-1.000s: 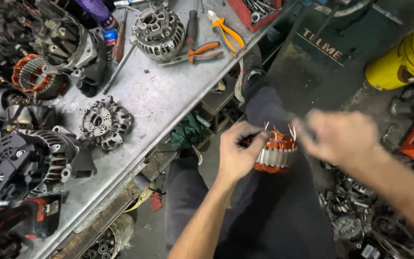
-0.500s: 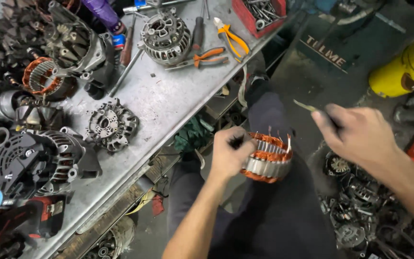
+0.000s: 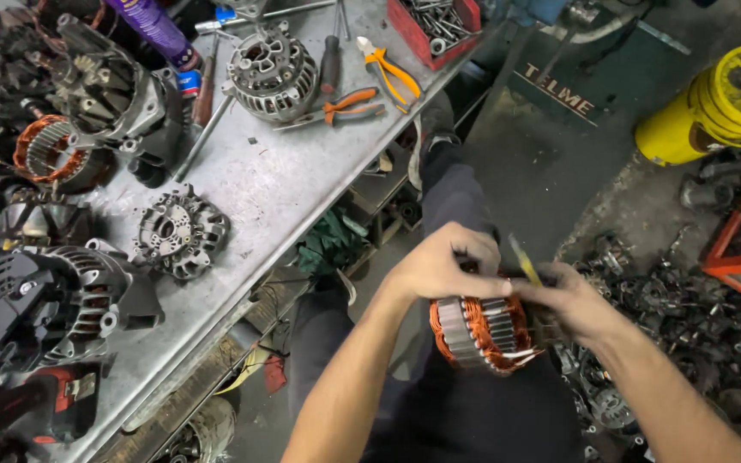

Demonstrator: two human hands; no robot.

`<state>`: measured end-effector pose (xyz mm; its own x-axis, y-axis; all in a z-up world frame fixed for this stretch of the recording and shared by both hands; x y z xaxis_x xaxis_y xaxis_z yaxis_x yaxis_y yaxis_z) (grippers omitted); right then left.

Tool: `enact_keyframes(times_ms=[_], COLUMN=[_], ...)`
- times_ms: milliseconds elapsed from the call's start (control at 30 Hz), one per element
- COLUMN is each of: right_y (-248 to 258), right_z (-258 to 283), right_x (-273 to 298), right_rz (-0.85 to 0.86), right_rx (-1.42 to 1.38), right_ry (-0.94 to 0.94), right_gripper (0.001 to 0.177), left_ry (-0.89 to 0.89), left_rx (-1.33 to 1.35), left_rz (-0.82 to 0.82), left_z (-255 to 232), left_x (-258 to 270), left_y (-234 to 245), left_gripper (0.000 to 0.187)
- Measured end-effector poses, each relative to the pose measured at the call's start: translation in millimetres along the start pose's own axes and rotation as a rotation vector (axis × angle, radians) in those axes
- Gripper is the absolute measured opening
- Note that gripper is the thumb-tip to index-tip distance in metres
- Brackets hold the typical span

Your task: The person holds a cylindrical electrical component with copper windings in their lap and uses a yellow-handled tool to scrape and clean the copper wires. They rotate the component to access different sections of the windings throughout the process.

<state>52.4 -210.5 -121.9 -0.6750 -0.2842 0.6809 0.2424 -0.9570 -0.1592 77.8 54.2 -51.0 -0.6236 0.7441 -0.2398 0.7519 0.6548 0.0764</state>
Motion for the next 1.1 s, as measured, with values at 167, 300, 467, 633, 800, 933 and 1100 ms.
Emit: enact_keyframes(times_ms=[167, 300, 467, 633, 800, 933, 1100], right_y=[-24.5, -32.1, -70.8, -72.5, -60.6, -43.7, -28.1], right_z=[10.7, 2.0, 90.8, 97.1, 94.7, 81.1, 60.3], right_x=[38.7, 56.7, 99.5, 73.0, 50.7, 38.8, 23.2], right_rz=[-0.02, -0.078, -0.219, -0.053, -0.054, -0.109, -0.171], right_rx=[0.193, 0.407, 1.075, 1.13, 1.098, 0.938, 0.704], right_ry=[0.037, 0.211, 0.11, 0.672, 0.726, 0.662, 0.558], right_gripper=[0.044, 0.049, 0.05, 0.046, 0.034, 0.028, 0.022], left_ry=[0.219, 0.32, 0.32, 0.269, 0.256, 0.276, 0.524], left_rx=[-0.198, -0.196, -0.043, -0.007, -0.007, -0.04, -0.015], left_rz=[-0.44, -0.892, -0.979, -0.912, -0.72, -0.655, -0.607], left_z=[-40.3, -20.9, 7.1, 9.2, 12.7, 2.8, -11.6], left_x=[18.8, 36.7, 40.6, 36.9, 27.6, 14.0, -1.1], left_y=[-30.2, -69.7, -71.4, -62.6, -57.2, -48.0, -42.9], left_gripper=[0.027, 0.024, 0.023, 0.026, 0.025, 0.028, 0.026])
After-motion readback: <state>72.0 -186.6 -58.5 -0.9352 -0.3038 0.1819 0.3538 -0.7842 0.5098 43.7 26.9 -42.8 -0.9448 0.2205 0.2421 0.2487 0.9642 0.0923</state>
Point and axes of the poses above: each hand's wrist, its own x-axis away from the middle knuckle, its own y-axis out of the back of the hand, z = x × y, the point moved 1 cm from there along -x, towards the middle knuckle, and after that the axes turned 9 degrees about z, right-handed, at the moved point
